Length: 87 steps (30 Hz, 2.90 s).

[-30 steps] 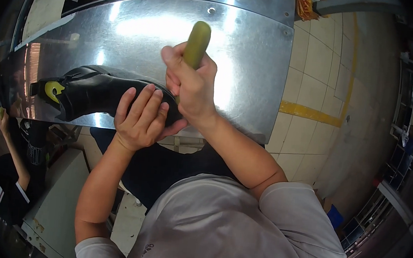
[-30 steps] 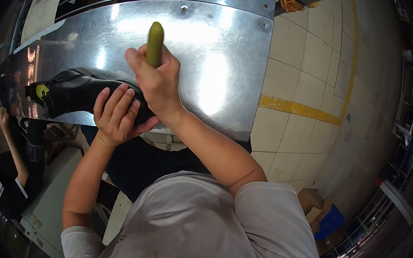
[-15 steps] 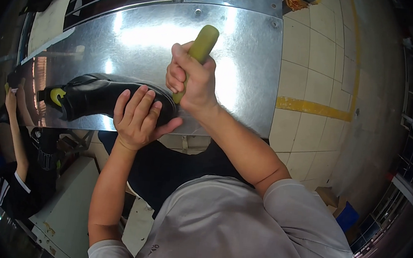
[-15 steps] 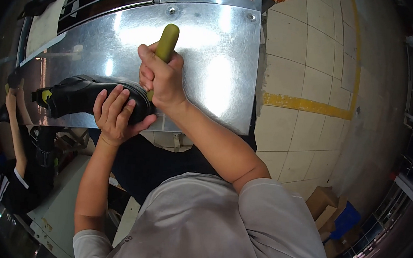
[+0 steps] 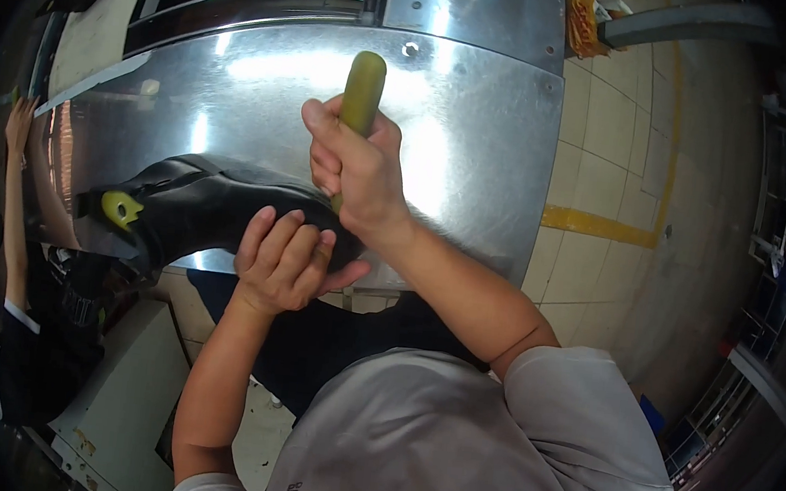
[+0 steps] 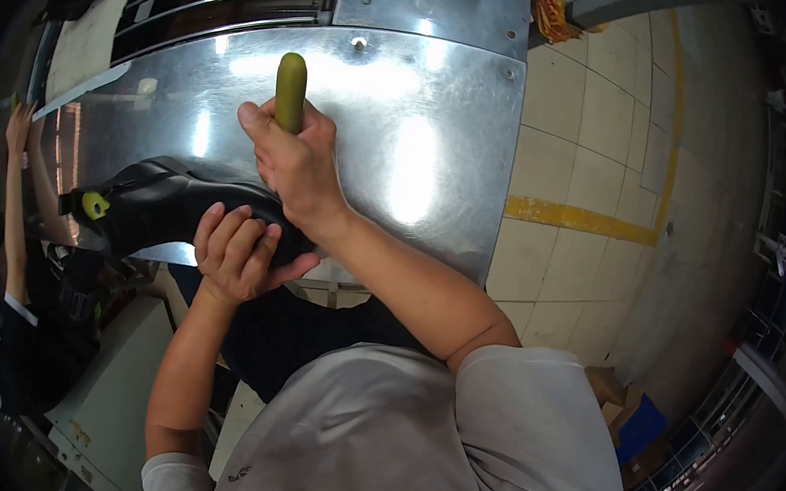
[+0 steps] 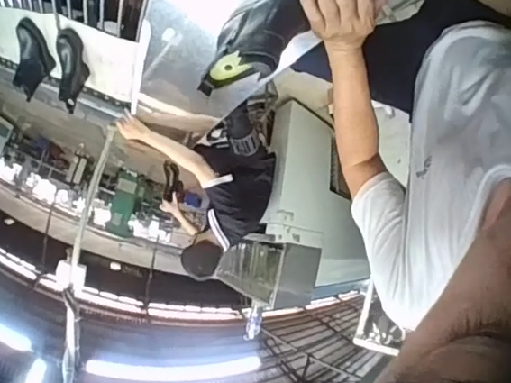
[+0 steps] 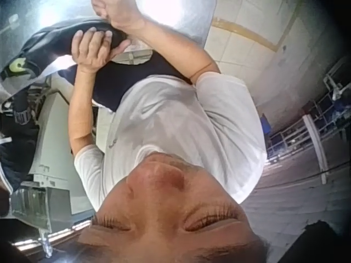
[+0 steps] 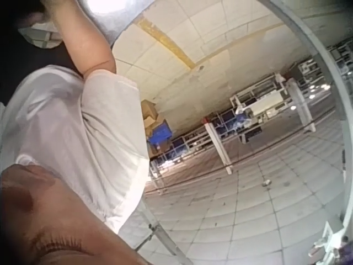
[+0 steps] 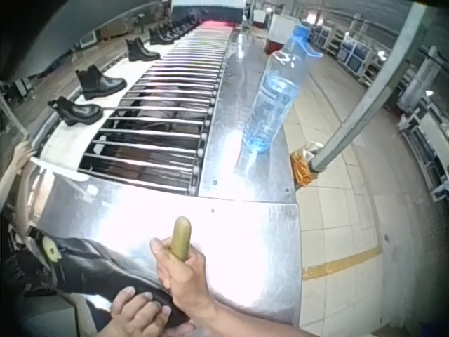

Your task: Cleaning and polishing black boots at a factory workstation.

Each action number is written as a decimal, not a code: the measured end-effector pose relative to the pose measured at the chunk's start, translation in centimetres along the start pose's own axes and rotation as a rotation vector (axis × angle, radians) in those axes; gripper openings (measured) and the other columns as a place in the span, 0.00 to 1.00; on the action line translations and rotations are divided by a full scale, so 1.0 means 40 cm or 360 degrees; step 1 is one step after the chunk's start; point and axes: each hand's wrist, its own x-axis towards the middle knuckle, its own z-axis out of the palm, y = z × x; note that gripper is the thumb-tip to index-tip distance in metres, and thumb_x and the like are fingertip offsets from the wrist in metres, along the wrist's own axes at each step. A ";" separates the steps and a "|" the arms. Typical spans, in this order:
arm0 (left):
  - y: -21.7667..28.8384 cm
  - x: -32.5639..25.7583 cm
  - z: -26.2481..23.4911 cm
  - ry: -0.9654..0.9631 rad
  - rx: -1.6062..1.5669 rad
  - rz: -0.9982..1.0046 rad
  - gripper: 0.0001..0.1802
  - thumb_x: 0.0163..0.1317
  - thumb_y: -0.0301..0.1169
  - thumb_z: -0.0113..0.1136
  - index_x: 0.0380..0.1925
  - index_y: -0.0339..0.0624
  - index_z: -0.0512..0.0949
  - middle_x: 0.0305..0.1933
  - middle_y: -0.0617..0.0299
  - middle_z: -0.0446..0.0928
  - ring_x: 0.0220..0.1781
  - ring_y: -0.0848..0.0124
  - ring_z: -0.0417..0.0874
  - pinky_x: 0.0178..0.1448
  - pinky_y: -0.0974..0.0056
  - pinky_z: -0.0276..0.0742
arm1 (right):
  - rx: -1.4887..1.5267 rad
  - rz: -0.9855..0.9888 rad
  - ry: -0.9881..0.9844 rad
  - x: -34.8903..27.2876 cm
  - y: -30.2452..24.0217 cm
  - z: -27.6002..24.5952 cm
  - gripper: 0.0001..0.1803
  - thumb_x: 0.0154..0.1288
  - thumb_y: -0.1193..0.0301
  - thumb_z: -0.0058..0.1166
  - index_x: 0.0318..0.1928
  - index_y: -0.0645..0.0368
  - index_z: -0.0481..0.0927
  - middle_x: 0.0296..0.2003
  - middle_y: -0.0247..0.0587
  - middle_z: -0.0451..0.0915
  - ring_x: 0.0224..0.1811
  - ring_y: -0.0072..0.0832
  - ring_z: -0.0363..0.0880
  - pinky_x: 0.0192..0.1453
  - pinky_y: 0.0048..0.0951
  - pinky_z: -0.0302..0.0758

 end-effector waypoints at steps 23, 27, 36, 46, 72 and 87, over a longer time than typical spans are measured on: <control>-0.241 -0.069 -0.243 0.0159 -0.1503 -0.1715 0.54 0.54 0.32 0.77 0.78 0.42 0.56 0.77 0.58 0.64 0.78 0.62 0.65 0.81 0.56 0.58 | -0.0326 -0.0273 -0.0402 0.163 -0.061 -0.046 0.12 0.69 0.66 0.66 0.43 0.60 0.80 0.21 0.30 0.74 0.18 0.20 0.71 0.23 0.24 0.69; -0.210 -0.048 -0.296 -0.0175 -0.0622 -0.1588 0.45 0.40 0.31 0.87 0.62 0.39 0.75 0.54 0.59 0.82 0.58 0.67 0.82 0.65 0.61 0.76 | -0.0268 -0.0320 -0.0387 0.188 -0.072 -0.062 0.11 0.68 0.68 0.65 0.42 0.61 0.79 0.20 0.32 0.71 0.17 0.22 0.72 0.22 0.25 0.70; 0.063 -0.067 -0.301 0.0409 -0.1064 -0.1941 0.33 0.47 0.31 0.84 0.54 0.38 0.79 0.53 0.61 0.85 0.54 0.72 0.84 0.63 0.62 0.79 | -0.0416 -0.0431 -0.0247 0.233 -0.012 -0.088 0.09 0.69 0.68 0.66 0.44 0.55 0.81 0.21 0.24 0.69 0.18 0.16 0.68 0.21 0.21 0.67; 0.301 -0.098 -0.645 0.1145 -0.0164 -0.2101 0.30 0.46 0.43 0.85 0.41 0.31 0.85 0.39 0.54 0.88 0.42 0.70 0.87 0.51 0.63 0.82 | -0.0611 -0.0408 -0.0428 0.181 -0.006 -0.097 0.07 0.74 0.67 0.61 0.44 0.56 0.80 0.19 0.25 0.66 0.16 0.15 0.61 0.17 0.21 0.62; 1.590 -1.036 -1.907 0.2038 0.3330 -0.2883 0.59 0.50 0.69 0.72 0.66 0.25 0.72 0.70 0.41 0.75 0.72 0.54 0.75 0.74 0.54 0.71 | -0.0686 -0.0462 -0.0551 0.188 -0.028 -0.112 0.09 0.76 0.65 0.60 0.45 0.58 0.79 0.19 0.24 0.63 0.16 0.14 0.59 0.21 0.19 0.60; 1.456 -1.251 -1.933 0.2827 0.5429 -0.1931 0.45 0.66 0.60 0.57 0.72 0.37 0.68 0.72 0.39 0.71 0.74 0.42 0.71 0.74 0.35 0.64 | -0.0707 -0.0516 -0.0549 0.149 -0.044 -0.095 0.08 0.76 0.65 0.59 0.45 0.56 0.79 0.19 0.23 0.64 0.17 0.13 0.59 0.20 0.19 0.59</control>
